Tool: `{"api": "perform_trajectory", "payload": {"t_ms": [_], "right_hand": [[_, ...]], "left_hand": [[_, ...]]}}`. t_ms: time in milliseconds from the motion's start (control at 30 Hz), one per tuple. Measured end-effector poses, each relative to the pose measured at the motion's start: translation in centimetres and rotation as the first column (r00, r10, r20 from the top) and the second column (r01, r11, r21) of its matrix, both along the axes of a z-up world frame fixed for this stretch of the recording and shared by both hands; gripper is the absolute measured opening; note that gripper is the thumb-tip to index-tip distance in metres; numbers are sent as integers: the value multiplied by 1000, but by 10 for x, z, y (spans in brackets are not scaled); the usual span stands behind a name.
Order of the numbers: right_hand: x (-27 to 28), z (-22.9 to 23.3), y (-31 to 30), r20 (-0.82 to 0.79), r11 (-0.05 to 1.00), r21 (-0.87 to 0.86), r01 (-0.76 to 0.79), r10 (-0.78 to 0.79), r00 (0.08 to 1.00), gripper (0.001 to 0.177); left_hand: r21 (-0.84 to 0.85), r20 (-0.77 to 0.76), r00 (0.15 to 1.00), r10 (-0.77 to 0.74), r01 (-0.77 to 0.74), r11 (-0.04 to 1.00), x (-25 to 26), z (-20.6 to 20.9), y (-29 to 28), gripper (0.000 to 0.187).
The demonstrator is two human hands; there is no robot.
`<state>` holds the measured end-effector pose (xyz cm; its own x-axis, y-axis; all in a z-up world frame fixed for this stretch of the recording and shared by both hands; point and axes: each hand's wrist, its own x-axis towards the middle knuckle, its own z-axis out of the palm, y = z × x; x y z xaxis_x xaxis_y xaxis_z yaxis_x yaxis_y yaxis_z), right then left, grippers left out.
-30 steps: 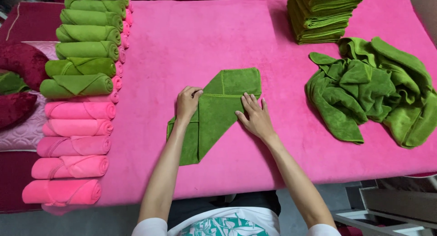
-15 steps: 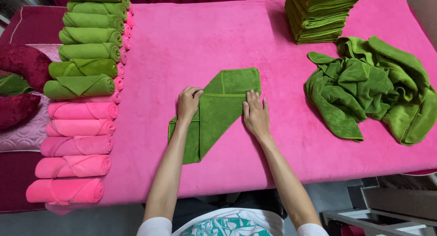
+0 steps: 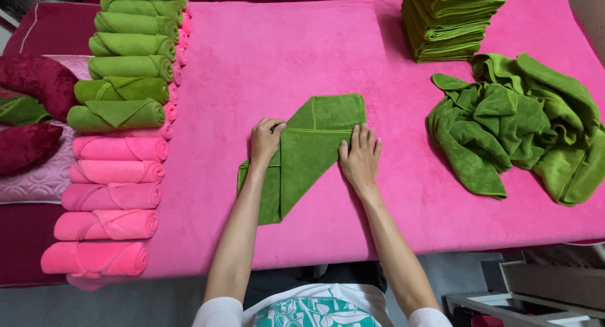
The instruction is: Folding a green towel into a decorative shape on a pink massage bed.
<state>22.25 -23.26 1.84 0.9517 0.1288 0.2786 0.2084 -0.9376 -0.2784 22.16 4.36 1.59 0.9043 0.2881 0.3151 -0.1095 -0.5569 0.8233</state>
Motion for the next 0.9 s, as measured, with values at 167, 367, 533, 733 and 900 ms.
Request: {"api": "perform_trajectory", "payload": {"t_ms": [167, 367, 533, 733, 900], "right_hand": [[-18, -3, 24, 283, 922, 62, -382, 351, 892, 54], [-61, -4, 66, 125, 819, 6, -573, 568, 813, 61], [-70, 9, 64, -94, 851, -83, -518, 511, 854, 85], [-80, 17, 69, -133, 845, -124, -520, 505, 853, 97], [-92, 29, 68, -291, 819, -133, -559, 507, 811, 109]], "left_hand": [[8, 23, 1000, 7, -7, 1000, 9, -12, 3, 11], [9, 19, 1000, -7, 7, 1000, 6, -7, 4, 11], [-11, 11, 1000, -21, 21, 1000, 6, -3, 1, 11], [-50, -24, 1000, -5, 4, 999, 1, 6, 0, 12], [-46, -19, 1000, -10, 9, 999, -3, 12, -2, 12]]}}
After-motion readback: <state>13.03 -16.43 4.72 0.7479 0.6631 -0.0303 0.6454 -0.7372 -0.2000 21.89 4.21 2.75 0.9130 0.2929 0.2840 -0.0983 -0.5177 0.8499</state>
